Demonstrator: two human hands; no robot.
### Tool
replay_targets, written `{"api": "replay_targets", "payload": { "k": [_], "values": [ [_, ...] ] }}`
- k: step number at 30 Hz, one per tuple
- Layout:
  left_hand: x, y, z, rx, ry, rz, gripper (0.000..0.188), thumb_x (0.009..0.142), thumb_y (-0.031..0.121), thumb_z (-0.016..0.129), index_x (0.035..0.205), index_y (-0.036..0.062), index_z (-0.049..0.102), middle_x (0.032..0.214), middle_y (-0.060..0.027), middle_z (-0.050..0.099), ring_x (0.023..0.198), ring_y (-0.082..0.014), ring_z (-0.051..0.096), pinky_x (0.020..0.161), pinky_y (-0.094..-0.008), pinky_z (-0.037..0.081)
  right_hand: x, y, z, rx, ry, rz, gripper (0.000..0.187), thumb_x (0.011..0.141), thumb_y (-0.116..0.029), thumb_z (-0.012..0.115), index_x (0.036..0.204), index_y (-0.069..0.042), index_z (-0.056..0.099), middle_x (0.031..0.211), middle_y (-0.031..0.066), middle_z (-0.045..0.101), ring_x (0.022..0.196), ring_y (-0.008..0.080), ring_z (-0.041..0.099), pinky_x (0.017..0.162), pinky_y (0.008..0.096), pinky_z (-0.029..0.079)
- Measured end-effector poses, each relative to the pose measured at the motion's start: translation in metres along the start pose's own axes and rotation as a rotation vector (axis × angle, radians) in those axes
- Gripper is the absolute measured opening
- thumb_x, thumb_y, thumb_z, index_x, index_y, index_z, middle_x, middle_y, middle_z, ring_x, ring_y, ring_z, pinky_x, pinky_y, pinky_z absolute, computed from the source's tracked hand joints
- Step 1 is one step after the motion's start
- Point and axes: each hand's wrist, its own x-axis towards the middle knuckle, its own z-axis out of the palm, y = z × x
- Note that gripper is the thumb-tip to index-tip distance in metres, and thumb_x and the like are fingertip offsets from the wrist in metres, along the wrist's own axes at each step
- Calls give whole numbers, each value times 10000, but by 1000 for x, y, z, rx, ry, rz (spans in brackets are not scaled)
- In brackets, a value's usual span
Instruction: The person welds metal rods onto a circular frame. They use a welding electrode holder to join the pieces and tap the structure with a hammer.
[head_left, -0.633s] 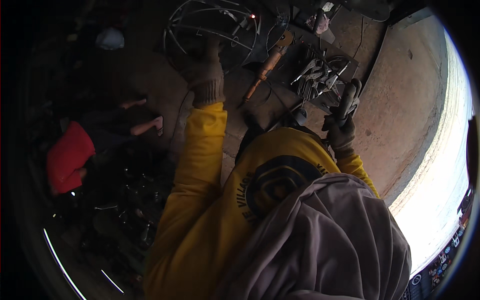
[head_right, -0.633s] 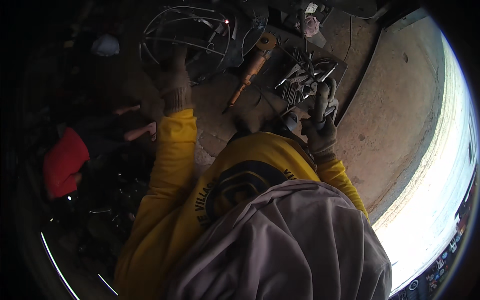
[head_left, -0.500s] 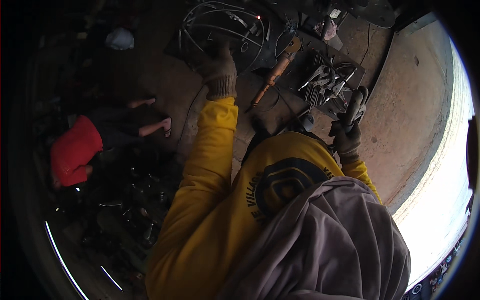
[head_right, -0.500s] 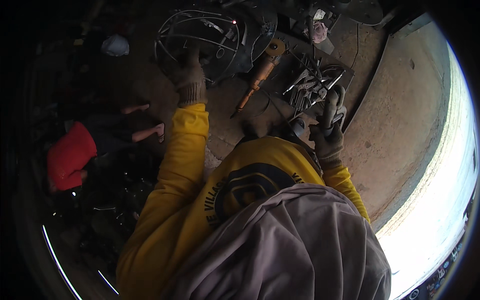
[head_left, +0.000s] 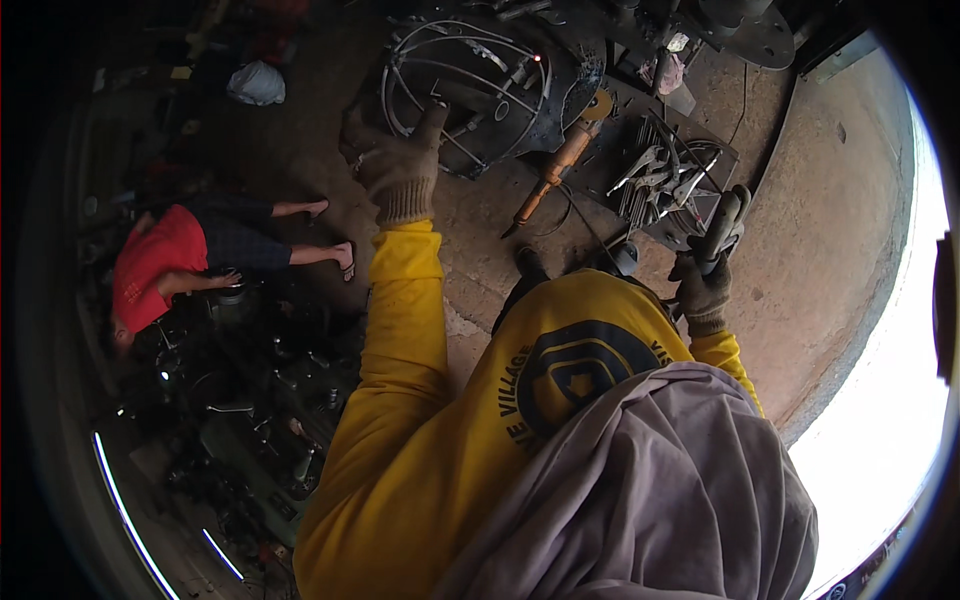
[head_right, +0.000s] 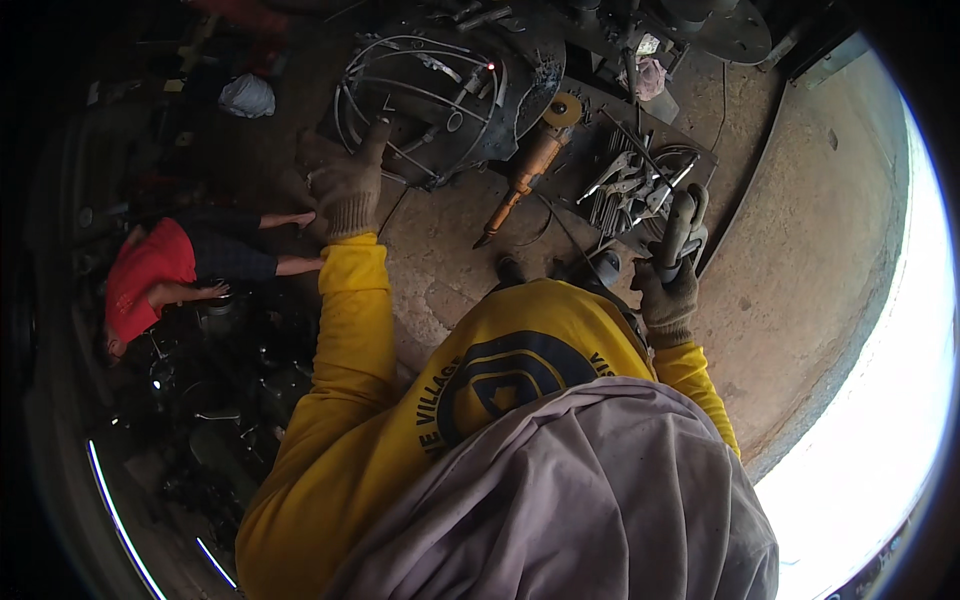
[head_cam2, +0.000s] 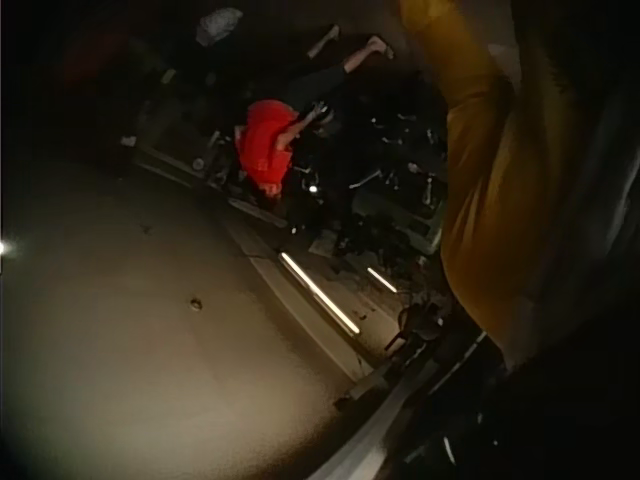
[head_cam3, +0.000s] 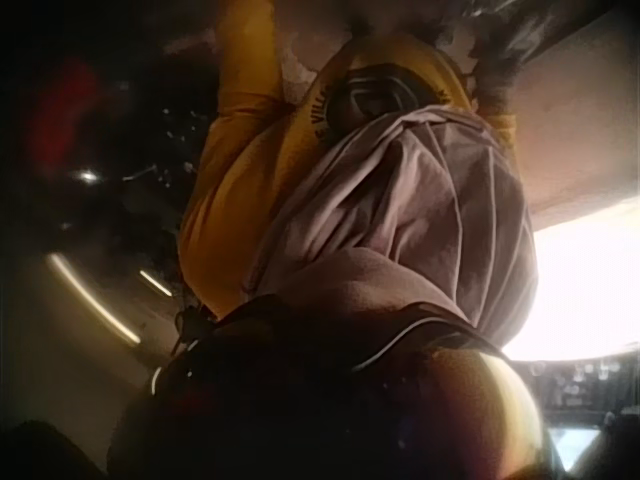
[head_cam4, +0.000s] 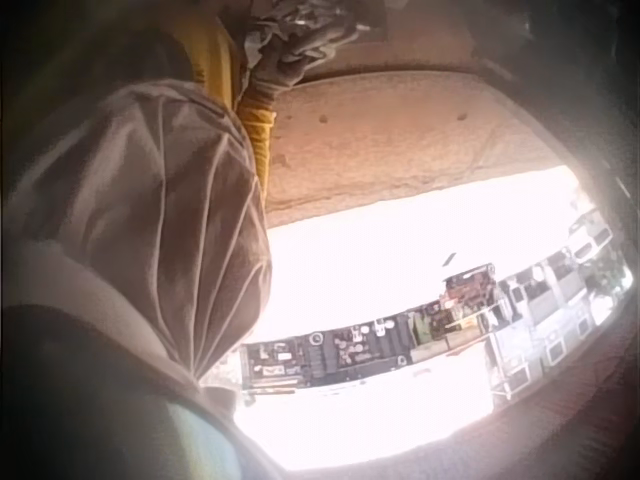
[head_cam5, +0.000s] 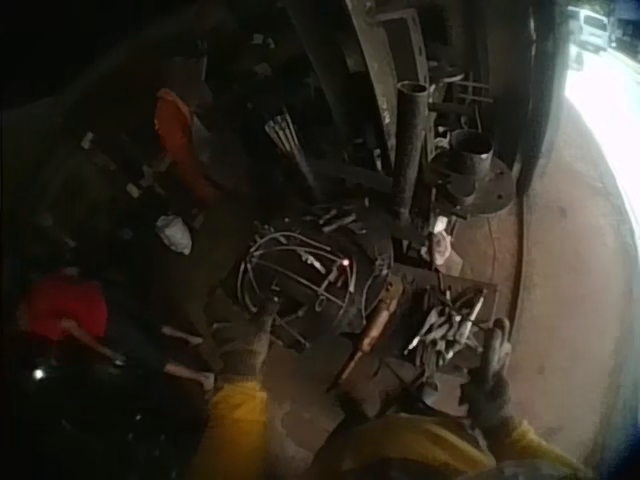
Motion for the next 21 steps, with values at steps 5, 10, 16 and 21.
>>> {"api": "replay_targets", "payload": {
  "k": [5, 10, 16, 21],
  "values": [
    [45, -16, 2, -264, -497, 13, 801, 664, 536, 794, 1278, 76, 563, 1292, -185, 585, 1203, -353, 560, 989, -431, 464, 0, -2, 6, -8, -27, 25, 319, 853, -79, 702, 1129, 24, 579, 813, 65, 650, 643, 117, 612, 583, 260, 511],
    [21, -5, -9, -249, -462, 47, 736, 675, 516, 786, 1205, 37, 608, 1254, -199, 609, 1131, -368, 612, 982, -444, 465, -8, 3, 5, -61, -22, 32, 326, 881, -106, 621, 1169, 38, 568, 854, 101, 662, 677, 151, 637, 610, 282, 528],
    [-26, -45, 10, -583, -215, 118, 726, 684, 408, 836, 1165, -34, 520, 993, -138, 601, 877, -260, 631, 783, -383, 526, -25, -2, 22, -67, 26, 43, 346, 866, -91, 618, 1181, 41, 558, 896, 124, 675, 698, 160, 645, 628, 285, 539],
    [-73, -76, 15, -911, -234, -154, 744, 714, 322, 838, 1182, -70, 412, 1026, -124, 532, 875, -197, 590, 713, -320, 524, -48, -1, 48, -78, 87, 6, 366, 860, -108, 631, 1185, 41, 558, 887, 113, 674, 692, 160, 645, 628, 280, 537]
  ]
}}
